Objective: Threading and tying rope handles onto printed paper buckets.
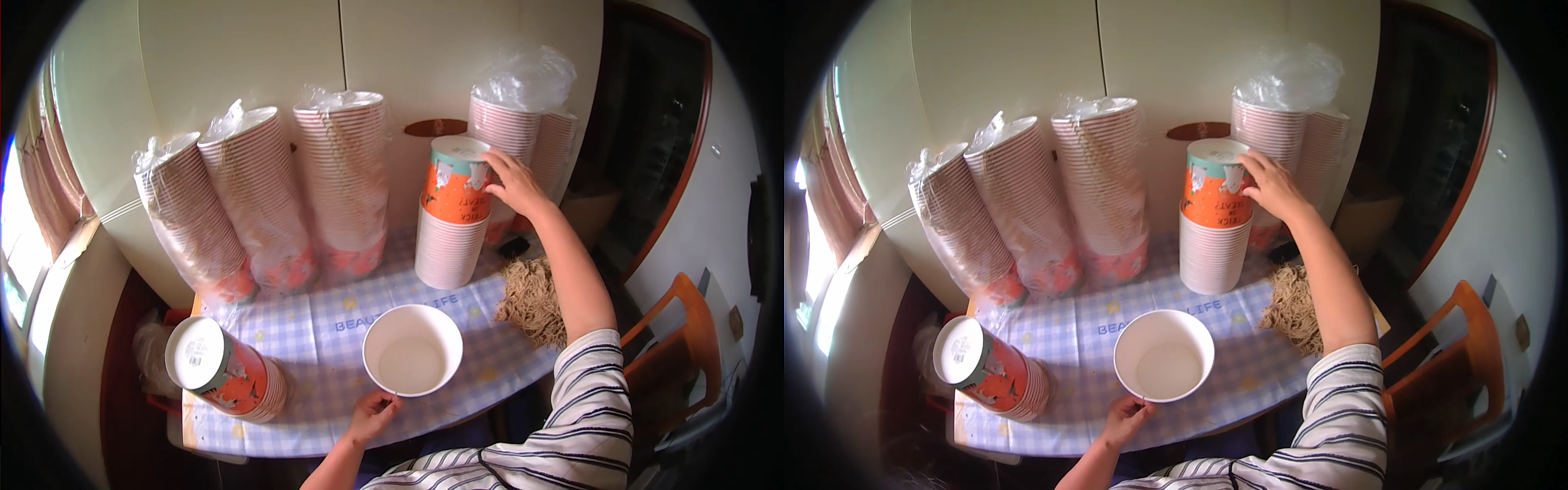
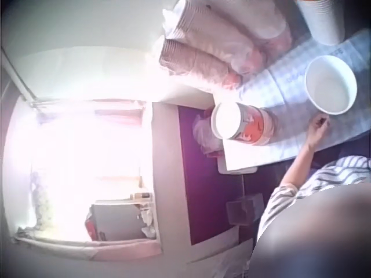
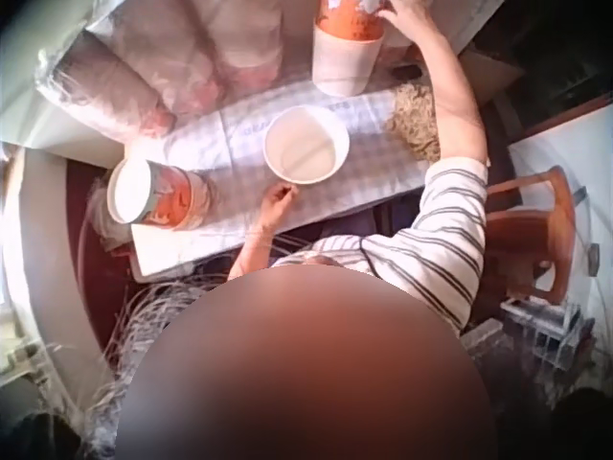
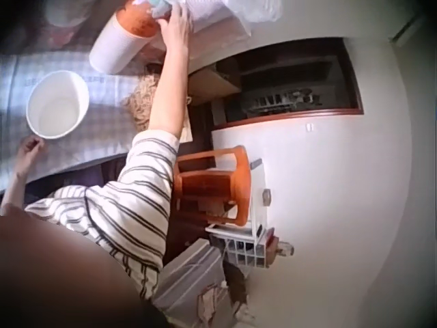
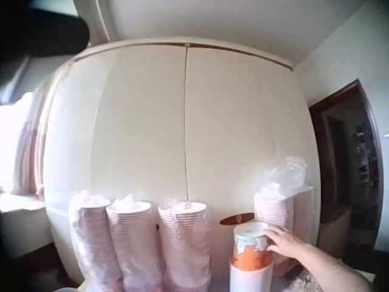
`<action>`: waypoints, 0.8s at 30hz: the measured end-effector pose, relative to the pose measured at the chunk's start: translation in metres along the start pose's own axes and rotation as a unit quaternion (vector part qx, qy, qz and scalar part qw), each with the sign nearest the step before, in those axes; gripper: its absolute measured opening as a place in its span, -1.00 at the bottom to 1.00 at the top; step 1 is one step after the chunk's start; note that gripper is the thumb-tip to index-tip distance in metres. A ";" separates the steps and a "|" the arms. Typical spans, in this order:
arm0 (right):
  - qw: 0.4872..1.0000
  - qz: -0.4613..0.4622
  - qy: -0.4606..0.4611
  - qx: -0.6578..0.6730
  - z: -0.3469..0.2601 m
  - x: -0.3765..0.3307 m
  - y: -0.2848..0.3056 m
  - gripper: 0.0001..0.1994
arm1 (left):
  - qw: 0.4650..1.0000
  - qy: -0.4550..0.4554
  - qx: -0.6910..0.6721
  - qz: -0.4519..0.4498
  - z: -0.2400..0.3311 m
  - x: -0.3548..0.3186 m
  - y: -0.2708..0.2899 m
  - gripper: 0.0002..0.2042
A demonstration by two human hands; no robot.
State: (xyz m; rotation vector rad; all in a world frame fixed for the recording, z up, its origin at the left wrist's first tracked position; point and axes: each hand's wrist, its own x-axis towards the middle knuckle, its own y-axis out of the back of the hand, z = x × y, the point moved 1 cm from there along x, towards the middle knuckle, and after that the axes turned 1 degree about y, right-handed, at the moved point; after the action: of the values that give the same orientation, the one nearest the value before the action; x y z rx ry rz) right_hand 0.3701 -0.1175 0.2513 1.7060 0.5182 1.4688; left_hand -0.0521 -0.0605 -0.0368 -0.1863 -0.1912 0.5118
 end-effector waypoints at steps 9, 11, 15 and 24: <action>0.994 0.069 0.028 0.077 -0.111 -0.088 -0.027 -0.61 | 1.000 -0.003 -0.005 -0.027 0.005 -0.004 0.003 -0.92; 0.986 0.037 0.020 0.162 -0.140 -0.107 -0.033 -0.70 | 1.000 -0.011 -0.005 -0.018 0.011 0.001 -0.005 -0.90; 0.944 -0.021 0.092 0.317 -0.213 -0.090 -0.018 -0.74 | 0.999 -0.023 -0.030 -0.027 0.011 0.002 -0.010 -0.91; 0.836 0.094 0.467 0.271 -0.506 -0.053 -0.010 -0.69 | 0.979 -0.113 0.020 0.168 0.033 -0.016 -0.023 -0.90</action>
State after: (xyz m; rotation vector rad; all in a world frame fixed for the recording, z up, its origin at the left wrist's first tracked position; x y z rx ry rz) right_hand -0.1223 0.0040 0.2093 1.3243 1.4233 2.4581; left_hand -0.0630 -0.0841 -0.0019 -0.1200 -0.3746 0.8733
